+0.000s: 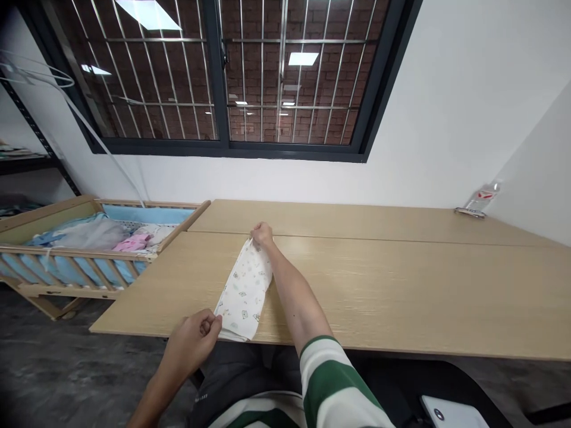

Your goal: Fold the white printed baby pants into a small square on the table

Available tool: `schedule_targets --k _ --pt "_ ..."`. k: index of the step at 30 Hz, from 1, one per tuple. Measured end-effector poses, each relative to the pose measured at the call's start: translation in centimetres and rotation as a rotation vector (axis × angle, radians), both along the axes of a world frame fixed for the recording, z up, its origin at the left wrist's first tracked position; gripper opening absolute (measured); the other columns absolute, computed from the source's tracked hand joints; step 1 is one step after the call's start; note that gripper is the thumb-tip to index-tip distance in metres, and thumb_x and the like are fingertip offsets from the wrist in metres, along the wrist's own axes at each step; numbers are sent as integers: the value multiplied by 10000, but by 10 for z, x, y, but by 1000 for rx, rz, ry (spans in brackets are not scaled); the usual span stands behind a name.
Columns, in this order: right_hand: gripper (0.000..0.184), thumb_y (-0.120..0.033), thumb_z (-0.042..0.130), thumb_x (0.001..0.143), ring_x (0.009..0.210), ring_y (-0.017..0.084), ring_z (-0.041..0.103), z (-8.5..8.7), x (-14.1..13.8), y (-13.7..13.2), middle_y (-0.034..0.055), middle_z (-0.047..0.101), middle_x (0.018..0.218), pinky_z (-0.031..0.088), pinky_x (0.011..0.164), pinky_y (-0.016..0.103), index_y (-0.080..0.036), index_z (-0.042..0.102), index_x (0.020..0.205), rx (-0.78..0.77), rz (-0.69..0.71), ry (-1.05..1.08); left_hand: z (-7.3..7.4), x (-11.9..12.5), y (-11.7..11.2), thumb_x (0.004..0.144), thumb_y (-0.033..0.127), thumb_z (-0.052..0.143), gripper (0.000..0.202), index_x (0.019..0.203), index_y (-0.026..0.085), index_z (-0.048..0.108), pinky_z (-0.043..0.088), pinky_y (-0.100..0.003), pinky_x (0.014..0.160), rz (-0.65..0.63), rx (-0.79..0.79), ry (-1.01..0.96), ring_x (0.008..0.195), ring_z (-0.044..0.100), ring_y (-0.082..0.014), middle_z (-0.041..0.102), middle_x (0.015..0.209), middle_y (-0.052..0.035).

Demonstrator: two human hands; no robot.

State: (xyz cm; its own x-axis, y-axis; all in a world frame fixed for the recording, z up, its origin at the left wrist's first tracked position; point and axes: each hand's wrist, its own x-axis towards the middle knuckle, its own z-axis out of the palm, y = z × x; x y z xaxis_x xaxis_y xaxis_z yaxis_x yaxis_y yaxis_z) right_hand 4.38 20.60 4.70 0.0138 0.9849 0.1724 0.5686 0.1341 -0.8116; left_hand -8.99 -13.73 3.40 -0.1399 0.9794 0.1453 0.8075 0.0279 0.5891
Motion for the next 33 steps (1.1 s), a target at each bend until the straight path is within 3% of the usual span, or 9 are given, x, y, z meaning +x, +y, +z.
schedule_targets --k 10,13,16,20,24,26,29,33 --pt "111 -147 633 791 880 185 659 -17 -26 -11 62 713 927 484 779 264 -191 627 893 20 73 -172 -5 0 -6 930 352 514 301 659 221 524 251 -283 587 114 -97 355 687 646 -225 657 661 -22" --pt "86 -198 578 876 926 199 654 -12 -25 -21 80 712 974 485 815 291 -184 620 950 62 134 -197 -6 1 -9 944 424 511 330 681 225 535 354 -307 624 151 32 369 696 649 -240 646 658 -30" --pt "160 -219 543 921 980 193 650 -3 -20 -36 82 708 1078 483 867 301 -186 619 1058 117 236 -213 -9 10 -18 961 413 502 271 794 221 595 457 -350 755 40 298 313 795 654 -237 669 767 -46" --pt "369 -330 563 960 1195 233 604 8 -10 -83 121 642 1314 444 1030 360 -188 571 1300 231 501 -269 -16 38 -37 975 314 479 232 1112 206 632 490 -389 937 -137 506 275 1069 643 -255 697 1120 -105" --pt "588 -491 503 1002 1449 276 404 16 6 -161 133 452 1560 315 1184 425 -206 432 1512 319 949 -368 -32 66 -52 948 384 533 517 1421 180 507 420 -430 1100 -159 577 375 1372 480 -305 563 1449 -138" --pt "594 -500 460 1023 1521 252 281 18 13 -200 79 334 1640 240 1227 418 -257 377 1559 303 1121 -392 -44 73 -53 931 448 550 610 1462 157 483 378 -489 1133 -114 577 449 1414 426 -355 533 1481 -163" --pt "586 -489 418 1045 1552 217 188 13 23 -239 27 217 1679 164 1253 385 -311 308 1592 220 1265 -413 -61 74 -51 907 510 569 590 1366 141 591 360 -570 1126 -68 552 528 1340 485 -409 610 1370 -195" --pt "582 -528 359 1055 1561 210 143 1 30 -250 32 191 1674 92 1265 403 -309 300 1591 96 1291 -466 -72 72 -47 889 546 596 613 1357 150 607 407 -571 1089 -102 549 578 1290 522 -417 629 1320 -198"
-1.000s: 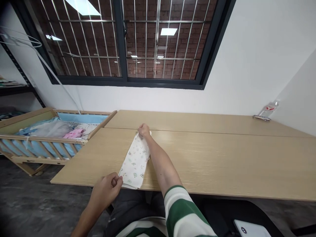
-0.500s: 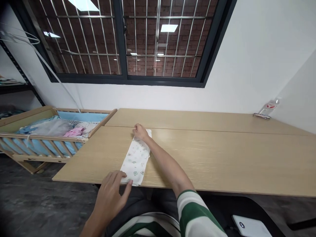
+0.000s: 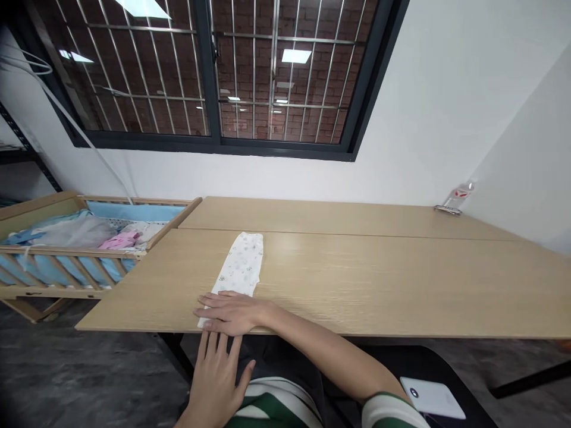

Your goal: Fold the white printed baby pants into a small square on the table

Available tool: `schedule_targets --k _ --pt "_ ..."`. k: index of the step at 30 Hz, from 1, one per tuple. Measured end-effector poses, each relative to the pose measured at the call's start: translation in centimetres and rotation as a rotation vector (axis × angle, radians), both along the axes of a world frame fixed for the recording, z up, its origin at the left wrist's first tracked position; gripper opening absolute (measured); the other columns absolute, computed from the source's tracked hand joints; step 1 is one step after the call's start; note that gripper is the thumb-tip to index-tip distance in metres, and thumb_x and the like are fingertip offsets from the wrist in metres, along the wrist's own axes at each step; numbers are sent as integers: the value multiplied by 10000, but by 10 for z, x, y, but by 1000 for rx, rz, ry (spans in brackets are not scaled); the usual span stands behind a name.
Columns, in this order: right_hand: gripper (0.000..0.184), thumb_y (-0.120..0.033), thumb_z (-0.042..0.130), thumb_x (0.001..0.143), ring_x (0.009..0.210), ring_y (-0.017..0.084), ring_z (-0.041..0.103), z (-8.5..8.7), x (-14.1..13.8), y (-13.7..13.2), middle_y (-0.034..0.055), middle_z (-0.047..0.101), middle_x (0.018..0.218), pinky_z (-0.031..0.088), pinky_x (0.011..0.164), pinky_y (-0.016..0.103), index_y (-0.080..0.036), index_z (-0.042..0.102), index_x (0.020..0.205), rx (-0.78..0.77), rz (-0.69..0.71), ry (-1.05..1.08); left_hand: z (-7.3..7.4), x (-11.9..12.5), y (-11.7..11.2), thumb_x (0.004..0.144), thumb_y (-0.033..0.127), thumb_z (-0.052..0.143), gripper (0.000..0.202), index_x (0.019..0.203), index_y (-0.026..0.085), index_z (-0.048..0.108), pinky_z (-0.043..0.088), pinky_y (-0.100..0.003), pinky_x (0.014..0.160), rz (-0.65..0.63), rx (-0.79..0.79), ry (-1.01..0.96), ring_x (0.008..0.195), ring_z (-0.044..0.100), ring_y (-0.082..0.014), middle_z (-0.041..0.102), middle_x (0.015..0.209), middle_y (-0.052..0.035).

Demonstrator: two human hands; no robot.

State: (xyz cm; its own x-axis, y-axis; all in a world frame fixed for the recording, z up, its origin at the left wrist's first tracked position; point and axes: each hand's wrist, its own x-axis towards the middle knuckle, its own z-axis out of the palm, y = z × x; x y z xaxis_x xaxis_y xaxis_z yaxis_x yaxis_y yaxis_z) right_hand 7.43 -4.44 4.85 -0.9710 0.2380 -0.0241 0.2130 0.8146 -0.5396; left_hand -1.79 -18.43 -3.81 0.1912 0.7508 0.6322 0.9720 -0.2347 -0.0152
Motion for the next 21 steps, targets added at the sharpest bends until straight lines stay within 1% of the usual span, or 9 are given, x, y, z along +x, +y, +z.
schedule_targets --k 3,6,9,12,17,21 --pt "572 -517 374 1056 1560 199 145 -6 3 13 24 193 1672 76 1265 405 -317 299 1587 7 -17 -10 -3 1 2 892 538 600 635 1405 164 572 399 -572 1102 4 7 -3 1334 487 -423 600 1371 -196" --pt "576 -515 384 1054 1564 194 120 -12 4 37 11 171 1680 51 1265 403 -327 286 1590 67 -61 -14 -4 3 3 905 518 588 660 1456 161 521 351 -591 1142 15 7 -9 1394 428 -423 524 1477 -200" --pt "615 -561 379 1040 1566 210 114 -18 4 69 13 163 1683 43 1266 420 -330 262 1598 126 -143 -35 -4 4 4 912 495 584 667 1482 161 492 294 -604 1180 30 -8 -27 1419 404 -413 456 1549 -182" --pt "637 -603 346 1031 1566 222 117 -24 3 105 21 173 1682 42 1264 426 -324 267 1599 161 -244 -72 -4 5 4 919 483 577 647 1478 166 498 263 -620 1191 40 -16 -37 1412 417 -407 463 1546 -179" --pt "672 -641 300 1021 1568 237 95 -30 1 163 36 159 1685 41 1260 431 -303 274 1601 205 -411 -122 -4 4 3 923 483 575 646 1485 175 489 270 -627 1185 40 -1 -23 1400 434 -402 477 1535 -177" --pt "698 -629 269 1025 1569 253 85 -34 2 197 56 128 1685 60 1261 439 -250 256 1611 251 -519 -160 -1 2 2 921 468 584 677 1518 183 443 288 -612 1185 29 2 -11 1401 434 -400 459 1551 -168"
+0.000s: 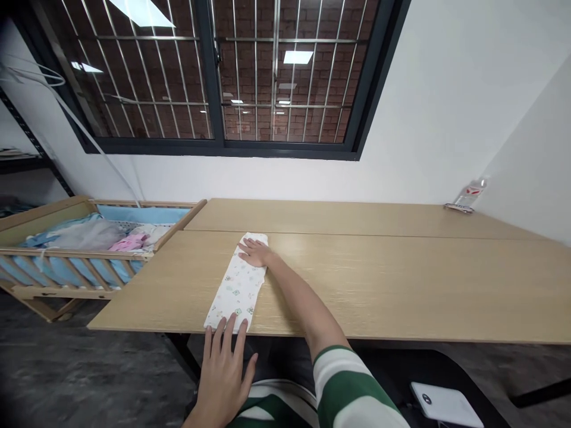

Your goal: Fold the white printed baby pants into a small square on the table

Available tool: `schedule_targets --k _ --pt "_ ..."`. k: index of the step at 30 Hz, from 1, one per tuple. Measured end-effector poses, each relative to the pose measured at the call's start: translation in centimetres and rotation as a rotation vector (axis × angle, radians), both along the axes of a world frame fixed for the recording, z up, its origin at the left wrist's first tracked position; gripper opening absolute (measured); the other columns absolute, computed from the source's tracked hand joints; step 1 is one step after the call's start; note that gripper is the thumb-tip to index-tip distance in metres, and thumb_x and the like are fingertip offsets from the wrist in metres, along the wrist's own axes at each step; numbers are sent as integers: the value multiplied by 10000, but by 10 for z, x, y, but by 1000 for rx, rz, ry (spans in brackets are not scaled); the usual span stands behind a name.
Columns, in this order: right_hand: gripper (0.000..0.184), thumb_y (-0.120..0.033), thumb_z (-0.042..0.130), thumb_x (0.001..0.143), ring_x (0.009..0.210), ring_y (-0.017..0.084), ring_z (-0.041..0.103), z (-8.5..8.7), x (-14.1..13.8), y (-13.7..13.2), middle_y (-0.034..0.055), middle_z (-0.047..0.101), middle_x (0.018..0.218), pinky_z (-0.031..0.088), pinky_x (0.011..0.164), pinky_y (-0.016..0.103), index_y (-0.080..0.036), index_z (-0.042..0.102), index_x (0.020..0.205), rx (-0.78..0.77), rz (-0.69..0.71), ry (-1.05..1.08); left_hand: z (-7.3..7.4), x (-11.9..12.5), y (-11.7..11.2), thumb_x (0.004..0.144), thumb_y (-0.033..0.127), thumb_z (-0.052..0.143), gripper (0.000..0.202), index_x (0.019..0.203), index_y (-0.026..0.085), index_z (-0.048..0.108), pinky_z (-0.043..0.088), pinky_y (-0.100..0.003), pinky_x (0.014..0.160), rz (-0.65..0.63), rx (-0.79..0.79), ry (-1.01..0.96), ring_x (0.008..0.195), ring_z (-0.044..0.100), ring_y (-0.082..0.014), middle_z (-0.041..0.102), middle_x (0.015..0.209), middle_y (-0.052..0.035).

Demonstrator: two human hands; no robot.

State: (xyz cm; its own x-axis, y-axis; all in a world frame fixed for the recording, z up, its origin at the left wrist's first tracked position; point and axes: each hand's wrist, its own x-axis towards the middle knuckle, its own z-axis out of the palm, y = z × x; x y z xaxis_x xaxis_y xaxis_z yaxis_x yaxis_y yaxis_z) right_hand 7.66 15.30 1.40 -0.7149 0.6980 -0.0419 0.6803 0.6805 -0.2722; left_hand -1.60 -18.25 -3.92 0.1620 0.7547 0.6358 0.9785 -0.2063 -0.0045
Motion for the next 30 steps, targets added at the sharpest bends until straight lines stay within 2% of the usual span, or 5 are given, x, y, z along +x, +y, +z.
schedule_targets --k 8,14,19,25,30 --pt "649 -502 252 1050 1560 248 143 -7 18 34 68 147 1675 131 1268 427 -175 261 1611 101 -30 2 -2 20 6 921 438 590 694 1530 154 416 352 -623 1146 1 -22 -60 1416 405 -423 419 1570 -192" --pt "651 -499 256 1041 1553 258 171 -6 53 51 59 167 1667 150 1271 444 -175 281 1606 108 -47 -45 -4 51 21 938 480 538 753 1550 80 356 385 -570 1133 -58 -29 -85 1415 406 -408 414 1570 -212" --pt "642 -497 250 1041 1545 270 202 -4 72 62 56 203 1658 159 1269 470 -182 305 1598 138 -55 -62 -1 65 35 941 504 519 721 1513 76 421 368 -583 1127 -78 -82 -107 1406 417 -411 429 1558 -226" --pt "600 -431 325 1029 1513 281 300 3 70 70 96 303 1624 249 1241 463 -158 397 1559 191 -26 -52 4 70 51 945 565 481 700 1434 67 526 414 -582 1077 -79 -107 -99 1356 477 -422 490 1508 -240" --pt "550 -364 405 1008 1492 294 346 11 60 56 127 373 1599 268 1227 480 -155 462 1514 276 -11 -24 7 71 53 938 564 502 702 1421 55 532 445 -571 1046 -105 -82 -113 1313 507 -421 514 1479 -253"
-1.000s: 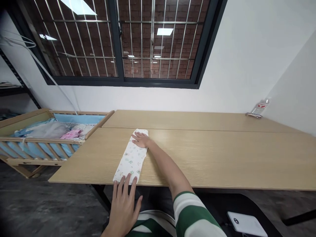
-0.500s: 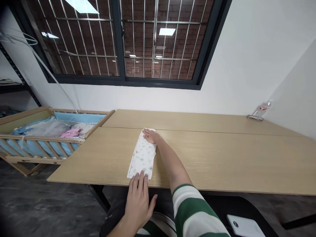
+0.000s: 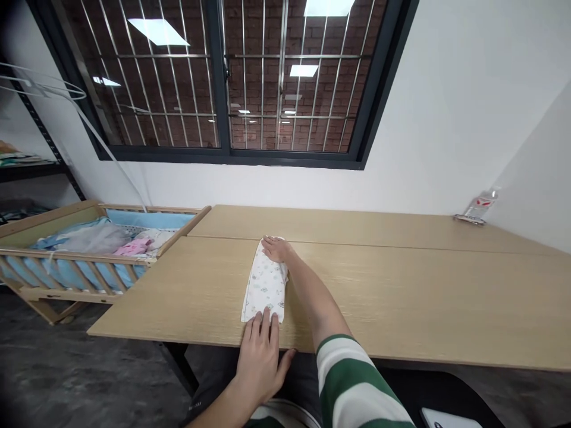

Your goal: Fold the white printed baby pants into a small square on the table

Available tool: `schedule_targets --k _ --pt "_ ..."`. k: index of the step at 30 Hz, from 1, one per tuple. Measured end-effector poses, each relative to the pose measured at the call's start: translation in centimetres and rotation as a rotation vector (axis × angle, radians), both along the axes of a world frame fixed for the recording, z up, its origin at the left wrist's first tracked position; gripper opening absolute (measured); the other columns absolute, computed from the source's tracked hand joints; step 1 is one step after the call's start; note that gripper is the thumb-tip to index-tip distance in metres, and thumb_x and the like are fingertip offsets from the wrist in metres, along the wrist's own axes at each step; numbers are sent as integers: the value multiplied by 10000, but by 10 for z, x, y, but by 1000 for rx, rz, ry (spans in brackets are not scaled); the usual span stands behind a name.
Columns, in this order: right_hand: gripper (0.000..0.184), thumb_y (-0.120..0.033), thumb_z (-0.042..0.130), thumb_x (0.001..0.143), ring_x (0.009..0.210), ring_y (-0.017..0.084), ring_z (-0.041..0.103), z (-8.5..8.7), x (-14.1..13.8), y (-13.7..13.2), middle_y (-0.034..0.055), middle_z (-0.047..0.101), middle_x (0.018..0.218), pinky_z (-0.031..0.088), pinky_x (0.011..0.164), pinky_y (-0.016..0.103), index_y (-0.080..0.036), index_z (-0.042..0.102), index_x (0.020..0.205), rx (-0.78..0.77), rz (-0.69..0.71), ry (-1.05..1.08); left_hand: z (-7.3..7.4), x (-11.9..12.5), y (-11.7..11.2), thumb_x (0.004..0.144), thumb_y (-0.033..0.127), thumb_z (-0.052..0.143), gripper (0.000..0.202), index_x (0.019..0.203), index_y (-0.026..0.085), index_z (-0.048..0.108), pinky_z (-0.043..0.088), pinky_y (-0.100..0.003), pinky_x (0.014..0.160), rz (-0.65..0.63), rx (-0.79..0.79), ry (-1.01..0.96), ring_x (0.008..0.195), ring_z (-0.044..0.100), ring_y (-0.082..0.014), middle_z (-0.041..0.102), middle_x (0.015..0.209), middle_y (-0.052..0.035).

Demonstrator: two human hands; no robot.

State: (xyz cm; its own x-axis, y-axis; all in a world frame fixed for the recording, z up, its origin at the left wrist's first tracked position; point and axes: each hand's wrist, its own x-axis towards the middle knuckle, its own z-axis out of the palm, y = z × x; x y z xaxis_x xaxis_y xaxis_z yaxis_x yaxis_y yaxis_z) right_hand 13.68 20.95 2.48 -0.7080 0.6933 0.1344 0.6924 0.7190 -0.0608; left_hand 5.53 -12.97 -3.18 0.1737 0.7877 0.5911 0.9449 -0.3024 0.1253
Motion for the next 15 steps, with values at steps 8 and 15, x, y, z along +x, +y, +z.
schedule_targets --k 8,15 --pt "365 -254 491 973 1213 296 608 28 25 -92 182 644 1333 453 1045 419 -121 635 1280 38 0 173 35 -50 19 980 327 508 377 1291 148 624 463 -506 1055 -172 -54 -82 1255 548 -323 603 1379 -161" --pt "270 -380 608 953 898 213 675 49 60 -218 81 734 1028 517 795 307 -189 718 1108 -404 147 331 41 -98 50 1001 310 548 217 1087 266 741 503 -410 1013 -471 -270 -102 1127 653 -224 729 1205 -40"
